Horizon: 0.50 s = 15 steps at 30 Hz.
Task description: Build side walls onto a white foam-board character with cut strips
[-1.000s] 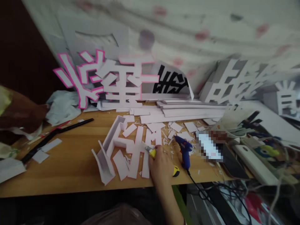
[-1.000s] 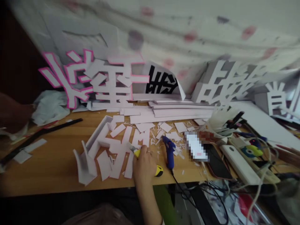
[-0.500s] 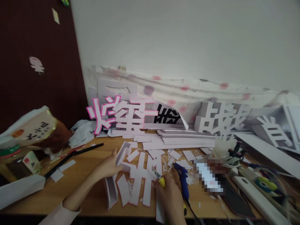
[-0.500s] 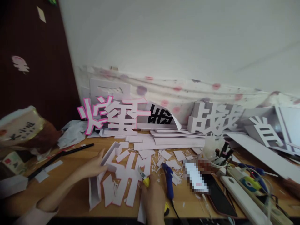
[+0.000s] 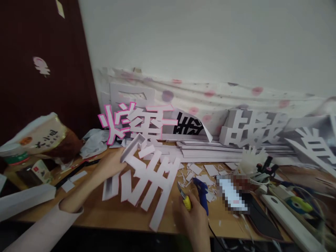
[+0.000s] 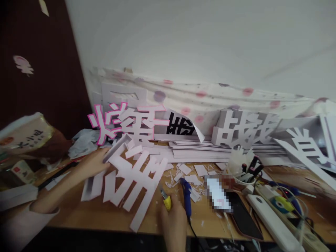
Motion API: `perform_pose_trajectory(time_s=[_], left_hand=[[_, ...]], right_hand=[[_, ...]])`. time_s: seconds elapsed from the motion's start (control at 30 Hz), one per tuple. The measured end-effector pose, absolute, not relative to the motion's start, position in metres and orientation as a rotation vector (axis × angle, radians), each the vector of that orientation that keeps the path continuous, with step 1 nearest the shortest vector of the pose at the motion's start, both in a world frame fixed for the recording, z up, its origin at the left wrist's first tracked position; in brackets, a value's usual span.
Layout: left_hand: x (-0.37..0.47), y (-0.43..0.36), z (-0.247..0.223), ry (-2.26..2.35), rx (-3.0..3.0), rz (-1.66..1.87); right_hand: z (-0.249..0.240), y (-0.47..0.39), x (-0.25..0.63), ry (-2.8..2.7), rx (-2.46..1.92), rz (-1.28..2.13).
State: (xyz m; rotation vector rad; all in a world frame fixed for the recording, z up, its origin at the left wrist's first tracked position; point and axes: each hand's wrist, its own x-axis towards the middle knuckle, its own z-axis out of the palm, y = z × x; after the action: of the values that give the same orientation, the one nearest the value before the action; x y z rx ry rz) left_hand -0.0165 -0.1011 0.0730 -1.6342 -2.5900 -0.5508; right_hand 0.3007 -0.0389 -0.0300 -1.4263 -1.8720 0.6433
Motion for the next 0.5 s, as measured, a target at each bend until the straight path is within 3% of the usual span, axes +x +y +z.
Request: perform_pose_trajectory(time_s=[0.2,0.5], left_hand=[[-0.024,-0.103,0.109,-2.297,-1.268,-0.836],[-0.032,-0.098,0.101,-2.018,-0.824,-1.633]], right_hand=[[-0.035,-0.036,0.303,-1.706,-1.328,0.733],[-0.05,-0.032,0.298,-1.766,-1.293,0.652]])
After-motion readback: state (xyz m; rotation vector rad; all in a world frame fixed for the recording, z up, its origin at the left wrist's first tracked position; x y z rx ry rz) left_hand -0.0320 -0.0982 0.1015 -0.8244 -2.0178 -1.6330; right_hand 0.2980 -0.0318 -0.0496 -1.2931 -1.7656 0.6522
